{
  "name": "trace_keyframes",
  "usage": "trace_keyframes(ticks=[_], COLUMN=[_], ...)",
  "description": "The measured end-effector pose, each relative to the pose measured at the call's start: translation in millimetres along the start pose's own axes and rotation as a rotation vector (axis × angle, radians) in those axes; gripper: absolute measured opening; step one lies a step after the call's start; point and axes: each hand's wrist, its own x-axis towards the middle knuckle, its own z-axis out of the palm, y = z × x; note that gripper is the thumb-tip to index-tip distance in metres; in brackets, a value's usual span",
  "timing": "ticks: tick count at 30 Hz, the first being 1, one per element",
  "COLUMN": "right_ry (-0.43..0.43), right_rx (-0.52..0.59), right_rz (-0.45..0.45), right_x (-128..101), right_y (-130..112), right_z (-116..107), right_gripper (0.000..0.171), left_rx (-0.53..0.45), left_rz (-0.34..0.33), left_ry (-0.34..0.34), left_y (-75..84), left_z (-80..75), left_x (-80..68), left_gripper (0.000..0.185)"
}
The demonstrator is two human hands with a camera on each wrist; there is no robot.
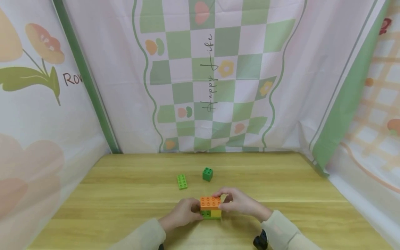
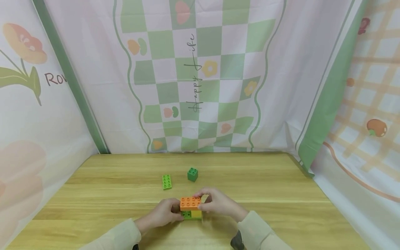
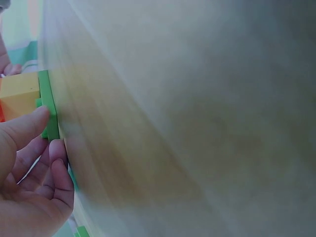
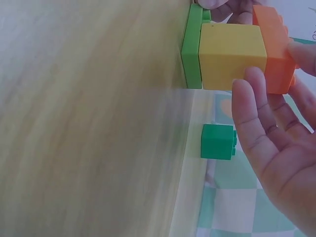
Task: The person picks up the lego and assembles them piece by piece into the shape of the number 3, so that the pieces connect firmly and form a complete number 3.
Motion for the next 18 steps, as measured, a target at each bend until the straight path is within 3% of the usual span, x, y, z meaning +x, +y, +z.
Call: trace_keyframes(ticks=[18], right_ry=[-0.019], right_rx=[0.075], right_rz=[0.054], right_x=[-1.1], right_y=[1.8], right_z=[-3.1], right_gripper=[0.037], left_rx=[0.005], left_rz=[0.029], left_ry=[-0.013], left_y=[0.7], left_z=[-0.7], left_x=[0.4], left_gripper=[0.028])
